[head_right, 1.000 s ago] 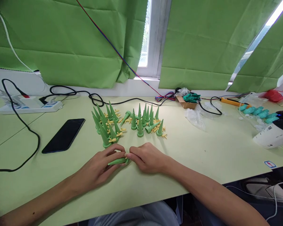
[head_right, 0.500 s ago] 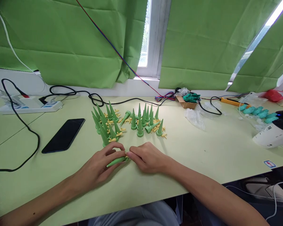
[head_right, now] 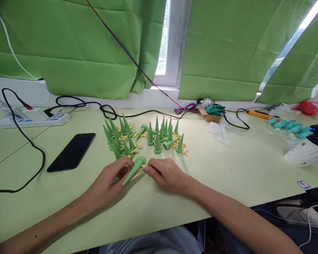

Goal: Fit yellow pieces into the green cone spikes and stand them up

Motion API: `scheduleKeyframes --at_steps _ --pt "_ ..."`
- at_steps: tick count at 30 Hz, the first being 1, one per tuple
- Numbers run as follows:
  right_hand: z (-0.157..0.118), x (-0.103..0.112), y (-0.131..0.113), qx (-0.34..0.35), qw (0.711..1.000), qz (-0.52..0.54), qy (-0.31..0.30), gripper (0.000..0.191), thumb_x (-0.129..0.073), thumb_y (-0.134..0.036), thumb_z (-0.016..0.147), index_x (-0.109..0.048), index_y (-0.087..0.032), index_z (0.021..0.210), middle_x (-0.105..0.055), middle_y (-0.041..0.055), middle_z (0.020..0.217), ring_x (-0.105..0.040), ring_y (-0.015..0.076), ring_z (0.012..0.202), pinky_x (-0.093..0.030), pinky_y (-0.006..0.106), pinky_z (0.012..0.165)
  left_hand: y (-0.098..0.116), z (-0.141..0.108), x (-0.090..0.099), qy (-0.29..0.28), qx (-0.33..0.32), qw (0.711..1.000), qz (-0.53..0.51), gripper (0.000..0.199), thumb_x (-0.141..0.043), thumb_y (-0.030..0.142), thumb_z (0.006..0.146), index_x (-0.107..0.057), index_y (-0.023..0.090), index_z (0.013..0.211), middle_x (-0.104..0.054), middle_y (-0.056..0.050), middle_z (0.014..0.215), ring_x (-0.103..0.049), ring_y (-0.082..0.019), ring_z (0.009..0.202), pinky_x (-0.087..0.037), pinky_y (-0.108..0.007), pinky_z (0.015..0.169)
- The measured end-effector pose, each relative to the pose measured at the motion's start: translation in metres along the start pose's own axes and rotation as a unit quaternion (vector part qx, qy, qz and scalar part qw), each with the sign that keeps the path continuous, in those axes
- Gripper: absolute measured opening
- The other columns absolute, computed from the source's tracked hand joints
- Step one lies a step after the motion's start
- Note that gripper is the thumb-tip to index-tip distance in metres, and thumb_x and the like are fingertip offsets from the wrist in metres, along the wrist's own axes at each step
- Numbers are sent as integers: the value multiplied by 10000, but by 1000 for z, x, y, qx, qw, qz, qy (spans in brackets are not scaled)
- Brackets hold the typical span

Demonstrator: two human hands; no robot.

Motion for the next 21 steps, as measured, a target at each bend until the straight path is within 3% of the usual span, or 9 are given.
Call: scheduleKeyframes --at_steps 5,10,15,21 --pt "0 2 -2 15 1000 -3 12 359 -395 -370 1038 -460 -196 731 -430 -48 581 -386 93 513 -286 216 532 -13 0 -21 -104 118 966 -206 440 -367 575 982 -519 185 844 -485 48 516 -460 -108 417 -373 -211 433" --pt "0 1 -5 35 999 -5 7 379 -395 -399 1047 -526 -185 762 -532 -21 604 -431 96 520 -305 218 532 -12 0 -31 -145 155 925 -316 537 -411 681 919 -527 167 818 -578 -3 516 -514 -118 382 -426 -216 400" --pt "0 0 -4 47 999 7 3 346 -432 -396 1040 -562 -179 805 -585 -10 637 -453 95 523 -313 220 531 -12 -2 -31 -145 177 905 -359 492 -534 640 890 -527 160 783 -579 1 526 -529 -103 406 -431 -189 397" --pt "0 1 -6 61 998 28 -1 347 -432 -399 1041 -566 -177 811 -577 -19 629 -439 88 511 -307 211 520 -6 -3 -29 -161 167 885 -404 372 -591 504 921 -605 134 889 -548 15 566 -521 -89 465 -429 -169 416"
Point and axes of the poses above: each hand's wrist, its own z-axis towards the middle knuckle, its own x-axis out of the back of the hand, y = z × x, the point moved 8 cm from there along z, towards the middle knuckle
